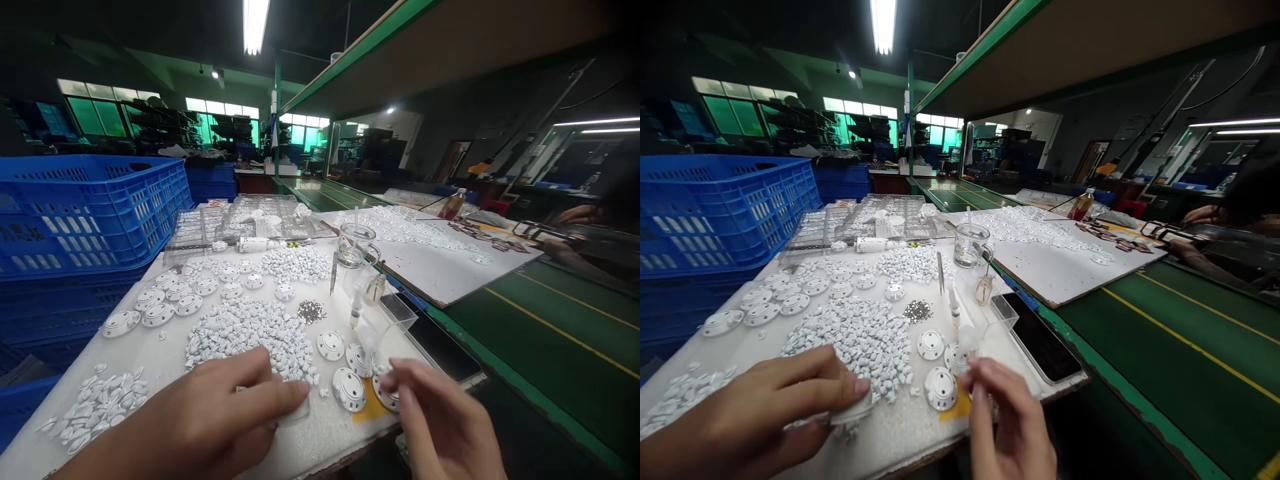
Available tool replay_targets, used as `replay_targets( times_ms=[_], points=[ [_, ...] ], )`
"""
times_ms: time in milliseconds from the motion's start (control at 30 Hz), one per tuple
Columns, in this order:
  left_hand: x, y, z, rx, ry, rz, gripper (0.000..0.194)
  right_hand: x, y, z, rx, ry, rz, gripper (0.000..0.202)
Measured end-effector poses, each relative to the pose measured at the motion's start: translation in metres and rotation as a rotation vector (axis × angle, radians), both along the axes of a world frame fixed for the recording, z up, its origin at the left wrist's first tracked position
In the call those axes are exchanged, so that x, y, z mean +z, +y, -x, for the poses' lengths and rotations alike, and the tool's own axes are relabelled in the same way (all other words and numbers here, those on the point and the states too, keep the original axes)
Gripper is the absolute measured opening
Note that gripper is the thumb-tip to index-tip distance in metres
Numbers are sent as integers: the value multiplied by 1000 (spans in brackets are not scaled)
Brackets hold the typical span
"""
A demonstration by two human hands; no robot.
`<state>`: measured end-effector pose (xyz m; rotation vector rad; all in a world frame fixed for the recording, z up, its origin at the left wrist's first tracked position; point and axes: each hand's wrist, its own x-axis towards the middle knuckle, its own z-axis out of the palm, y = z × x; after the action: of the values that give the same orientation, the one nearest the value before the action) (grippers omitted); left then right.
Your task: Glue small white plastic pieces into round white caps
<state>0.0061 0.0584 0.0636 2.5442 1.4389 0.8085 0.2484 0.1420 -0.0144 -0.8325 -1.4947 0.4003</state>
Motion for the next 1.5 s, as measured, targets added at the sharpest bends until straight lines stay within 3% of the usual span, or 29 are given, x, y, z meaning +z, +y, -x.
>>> replay_targets(
  times_ms=[67, 200, 300, 433, 600, 733, 800, 867, 967, 1100, 1167, 1300, 1500],
  points=[
    [-1, 1, 0, 7, -42, -3, 51, 4, 30, -22, -104, -333, -107, 19],
    [1, 4, -7, -45, -38, -31, 50, 10, 67, -43, -53, -729, -117, 26],
    [2, 5, -13, -53, -19, -32, 49, 16, 74, -43, -3, -894, -70, 35],
    [3, 6, -16, -5, -157, 51, 44, 29, 78, -32, -30, -1086, -128, 38],
    [3, 8, -18, 105, -340, 222, 26, 40, 84, -23, -14, -1142, -88, 33],
    [-3, 11, -17, 240, -644, 469, 21, 40, 81, -33, 129, -921, -126, 21],
    [-5, 15, -14, 209, -922, 628, 26, 40, 70, -36, 195, -608, -103, 11],
    [-4, 19, -11, 148, -1194, 723, 28, 41, 54, -33, 207, -242, -54, 15],
    [1, 24, -4, 186, -1439, 693, 28, 41, 28, -19, 164, 78, 97, 26],
    [5, 30, 2, 299, -1534, 671, 26, 38, 8, 8, 142, 259, 222, 40],
    [2, 32, 3, 329, -1543, 693, 26, 36, 8, 24, 157, 323, 176, 35],
    [-5, 36, 6, 376, -1556, 754, 27, 37, 15, 59, 347, 348, 109, 28],
    [-4, 38, 11, 399, -1568, 773, 25, 45, 21, 82, 388, 478, 222, 25]
  ],
)
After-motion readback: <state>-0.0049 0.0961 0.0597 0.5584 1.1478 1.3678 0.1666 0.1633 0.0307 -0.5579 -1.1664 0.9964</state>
